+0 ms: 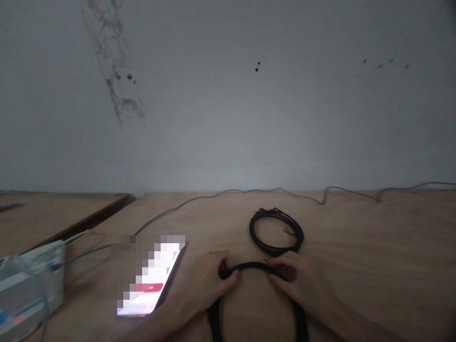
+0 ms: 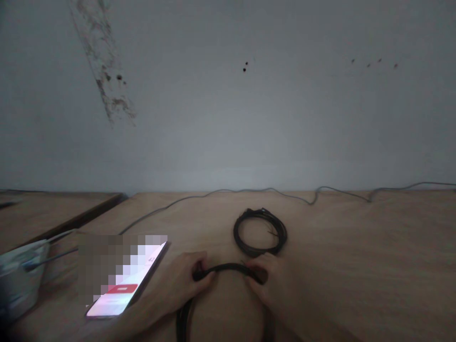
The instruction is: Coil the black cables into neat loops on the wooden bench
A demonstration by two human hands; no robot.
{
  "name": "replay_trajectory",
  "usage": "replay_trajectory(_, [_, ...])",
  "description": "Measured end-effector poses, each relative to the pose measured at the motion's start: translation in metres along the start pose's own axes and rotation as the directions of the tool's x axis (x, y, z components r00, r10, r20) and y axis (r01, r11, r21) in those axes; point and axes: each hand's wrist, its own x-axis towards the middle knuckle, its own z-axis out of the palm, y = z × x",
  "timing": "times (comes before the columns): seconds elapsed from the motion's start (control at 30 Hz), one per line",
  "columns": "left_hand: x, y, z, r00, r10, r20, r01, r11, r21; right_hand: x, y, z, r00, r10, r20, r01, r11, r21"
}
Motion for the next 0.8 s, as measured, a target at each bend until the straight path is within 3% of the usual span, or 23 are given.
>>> replay_trajectory(0.3, [-0.0009, 0.0039, -0.0038, 1.000, 0.009, -0.023, -0.009, 1.000, 0.000, 0.0000, 0.0028, 0.0032, 0.994, 0.108, -0.006, -0.104, 0.972, 0.213])
replay_trajectory(0.6, [-0.0003, 0.0015, -0.0019, 1.000, 0.002, -0.024, -0.002, 1.000, 0.018, 0.0023, -0.0004, 0.0030, 0.987, 0.163, -0.012, -0.158, 0.969, 0.189])
replay_trajectory(0.8, [-0.0013, 0.0048, -0.0050, 1.000, -0.009, -0.010, 0.010, 1.000, 0.022, 0.0019, -0.0029, 0.0015, 0.997, 0.081, 0.007, -0.082, 0.990, 0.112])
